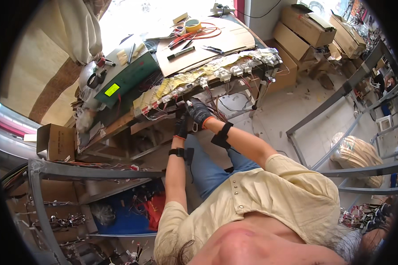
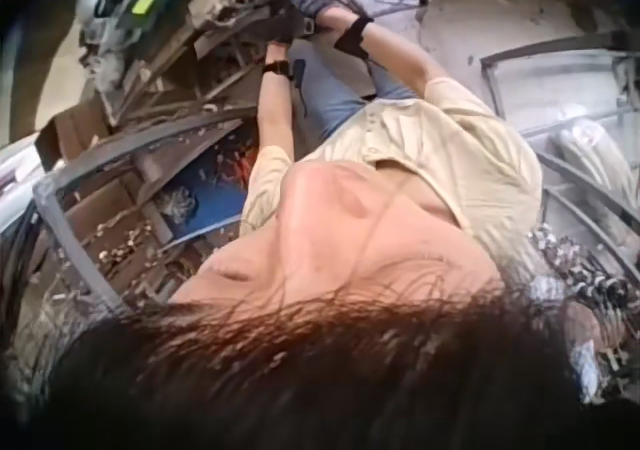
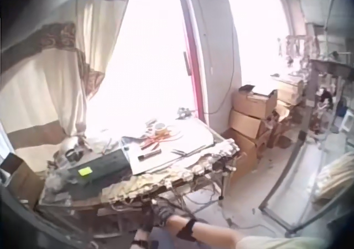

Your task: Assembling and connecting wire harnesses on a production rack using a screwdriver.

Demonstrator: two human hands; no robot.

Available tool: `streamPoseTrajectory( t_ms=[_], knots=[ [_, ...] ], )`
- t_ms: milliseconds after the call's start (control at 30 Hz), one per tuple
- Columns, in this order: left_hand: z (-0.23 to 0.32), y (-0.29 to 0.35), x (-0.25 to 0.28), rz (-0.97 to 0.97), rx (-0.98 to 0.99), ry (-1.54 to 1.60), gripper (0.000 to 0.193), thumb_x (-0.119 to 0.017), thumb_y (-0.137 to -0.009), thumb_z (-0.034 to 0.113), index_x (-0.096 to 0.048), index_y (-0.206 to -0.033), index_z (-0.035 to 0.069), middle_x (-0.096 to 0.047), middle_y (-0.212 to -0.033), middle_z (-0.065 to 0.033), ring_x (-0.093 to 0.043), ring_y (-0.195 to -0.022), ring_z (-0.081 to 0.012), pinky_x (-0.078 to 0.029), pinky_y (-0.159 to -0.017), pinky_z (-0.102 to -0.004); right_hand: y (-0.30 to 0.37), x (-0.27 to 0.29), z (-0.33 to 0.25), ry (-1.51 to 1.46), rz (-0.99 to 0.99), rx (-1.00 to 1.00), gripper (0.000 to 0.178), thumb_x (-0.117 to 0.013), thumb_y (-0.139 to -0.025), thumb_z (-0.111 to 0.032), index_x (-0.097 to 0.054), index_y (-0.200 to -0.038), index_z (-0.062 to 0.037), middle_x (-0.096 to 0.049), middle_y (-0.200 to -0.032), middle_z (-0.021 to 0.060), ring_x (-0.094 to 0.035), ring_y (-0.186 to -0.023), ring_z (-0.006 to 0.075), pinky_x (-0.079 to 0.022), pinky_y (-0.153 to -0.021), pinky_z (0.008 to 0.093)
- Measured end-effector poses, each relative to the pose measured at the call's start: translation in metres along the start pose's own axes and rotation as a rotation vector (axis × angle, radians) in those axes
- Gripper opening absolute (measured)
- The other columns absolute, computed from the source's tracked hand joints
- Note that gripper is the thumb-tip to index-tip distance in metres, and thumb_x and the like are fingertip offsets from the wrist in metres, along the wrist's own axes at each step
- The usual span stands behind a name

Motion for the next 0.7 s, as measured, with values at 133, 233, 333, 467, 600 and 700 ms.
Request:
streamPoseTrajectory(
  t_ms=[133,233,333,467,600,700],
  knots=[
    [0.035,0.031,0.021,0.053,0.457,1.678,0.042,-0.045,-0.092,0.015,-0.038,-0.131,0.002,-0.039,-0.133,-0.0161,-0.037,-0.122,-0.0267,-0.028,-0.103,-0.0356,-0.009,0.021,0.007,0.137,0.049,0.083,0.030,-0.046,-0.086,-0.027,-0.057,-0.103,-0.0045,-0.057,-0.104,0.0215,-0.053,-0.095,0.0393,-0.044,-0.080,0.0440],
    [0.080,0.042,0.054,0.008,0.331,1.425,0.044,-0.047,-0.091,0.015,-0.036,-0.132,0.003,-0.037,-0.134,-0.0127,-0.036,-0.122,-0.0224,-0.029,-0.102,-0.0332,-0.015,0.013,-0.004,0.037,-0.143,0.189,0.032,-0.046,-0.086,-0.032,-0.060,-0.095,-0.0049,-0.060,-0.084,0.0192,-0.058,-0.079,0.0356,-0.046,-0.069,0.0417],
    [0.105,0.053,0.095,0.028,0.270,1.225,0.046,-0.048,-0.091,0.014,-0.034,-0.133,0.004,-0.036,-0.134,-0.0105,-0.036,-0.122,-0.0195,-0.030,-0.102,-0.0316,0.039,0.020,-0.042,-0.077,-0.230,0.340,0.033,-0.048,-0.088,-0.037,-0.063,-0.090,-0.0077,-0.062,-0.074,0.0168,-0.061,-0.071,0.0302,-0.047,-0.064,0.0368],
    [0.143,0.137,0.138,0.041,0.402,1.122,0.039,-0.047,-0.089,0.013,-0.039,-0.126,0.003,-0.042,-0.126,-0.0118,-0.040,-0.115,-0.0219,-0.032,-0.098,-0.0329,0.121,0.030,-0.086,0.216,-0.437,0.159,0.020,-0.058,-0.077,-0.021,-0.063,-0.091,-0.0070,-0.061,-0.074,0.0172,-0.059,-0.074,0.0362,-0.048,-0.067,0.0391],
    [0.162,0.230,0.138,-0.295,0.528,1.007,0.038,-0.049,-0.088,0.014,-0.041,-0.122,0.002,-0.045,-0.120,-0.0120,-0.043,-0.109,-0.0236,-0.034,-0.095,-0.0344,0.215,-0.020,-0.062,0.260,-0.754,0.610,0.031,-0.056,-0.077,-0.022,-0.056,-0.105,-0.0083,-0.061,-0.092,0.0169,-0.059,-0.086,0.0335,-0.047,-0.076,0.0380],
    [0.138,0.284,0.160,-0.421,0.664,0.895,0.036,-0.051,-0.087,0.015,-0.043,-0.120,0.002,-0.048,-0.115,-0.0121,-0.046,-0.105,-0.0249,-0.036,-0.093,-0.0355,0.202,0.076,-0.073,-0.443,-0.989,0.603,0.030,-0.052,-0.083,-0.013,-0.055,-0.111,-0.0055,-0.061,-0.100,0.0144,-0.060,-0.088,0.0261,-0.048,-0.076,0.0327]
  ],
)
Point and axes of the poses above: each hand's wrist, its own y-axis away from the middle knuckle, its own x-axis out of the back of the hand, z = x × y, the point moved 10 cm from there along -y, towards the middle knuckle
